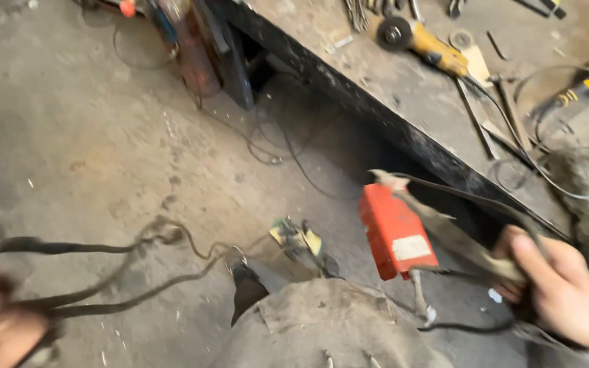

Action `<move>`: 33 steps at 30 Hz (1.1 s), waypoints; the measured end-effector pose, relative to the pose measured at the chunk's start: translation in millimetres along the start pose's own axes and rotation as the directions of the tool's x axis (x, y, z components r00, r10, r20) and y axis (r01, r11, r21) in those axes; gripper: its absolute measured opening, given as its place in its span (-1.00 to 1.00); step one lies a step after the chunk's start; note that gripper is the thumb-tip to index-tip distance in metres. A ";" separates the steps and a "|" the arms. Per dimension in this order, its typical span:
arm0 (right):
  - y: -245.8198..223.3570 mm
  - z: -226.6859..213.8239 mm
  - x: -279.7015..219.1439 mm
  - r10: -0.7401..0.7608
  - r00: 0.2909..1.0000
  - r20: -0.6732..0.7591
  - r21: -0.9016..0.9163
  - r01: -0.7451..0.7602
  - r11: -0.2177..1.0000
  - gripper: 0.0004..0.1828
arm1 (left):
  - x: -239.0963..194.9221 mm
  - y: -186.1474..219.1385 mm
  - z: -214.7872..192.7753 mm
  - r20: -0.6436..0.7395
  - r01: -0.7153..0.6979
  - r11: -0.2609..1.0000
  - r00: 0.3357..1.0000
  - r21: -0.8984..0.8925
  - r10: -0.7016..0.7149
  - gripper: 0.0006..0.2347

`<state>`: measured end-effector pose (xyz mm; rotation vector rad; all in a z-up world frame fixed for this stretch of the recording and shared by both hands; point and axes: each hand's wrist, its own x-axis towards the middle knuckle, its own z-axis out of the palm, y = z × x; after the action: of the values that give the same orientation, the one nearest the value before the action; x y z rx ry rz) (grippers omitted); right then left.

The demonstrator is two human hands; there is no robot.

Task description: Bending metal rods using a vise and hammer, then gathering the rods.

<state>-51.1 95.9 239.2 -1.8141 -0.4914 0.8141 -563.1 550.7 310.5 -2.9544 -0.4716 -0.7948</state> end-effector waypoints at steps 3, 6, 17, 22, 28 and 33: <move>-67.1 107.0 39.9 0.034 0.997 0.075 0.029 -0.037 0.999 -0.56 | 23.7 -4.2 15.6 -0.064 0.047 0.997 0.997 0.061 -0.043 -0.84; -112.1 187.4 74.5 -0.050 0.984 0.172 0.018 0.048 0.999 -0.50 | 27.3 -36.6 38.5 -0.137 0.030 0.999 0.990 -0.014 -0.032 -0.81; -235.7 386.7 149.2 -0.171 0.927 0.335 -0.027 0.191 0.981 -0.53 | 78.4 -100.5 129.4 -0.194 0.033 0.924 0.974 -0.382 -0.115 -0.48; -262.6 431.0 186.4 -0.241 0.847 0.473 -0.009 0.278 0.960 -0.53 | 92.2 -151.9 198.3 0.058 0.444 0.844 0.892 -0.300 -0.449 -0.51; -319.6 469.3 245.8 -0.264 0.871 0.413 0.043 0.272 0.961 -0.58 | 168.4 -241.3 167.1 -0.196 0.396 0.796 0.828 -0.458 -0.525 -0.77; -397.1 470.4 276.8 -0.449 0.863 0.231 0.109 0.436 0.893 -0.56 | 266.7 -289.5 165.1 -0.304 0.252 0.816 0.838 -0.520 -0.453 -0.84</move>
<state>-186.2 733.1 416.0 -1.4678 -1.0030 0.7247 -351.8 920.9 289.9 -2.9732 -0.9456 -1.7703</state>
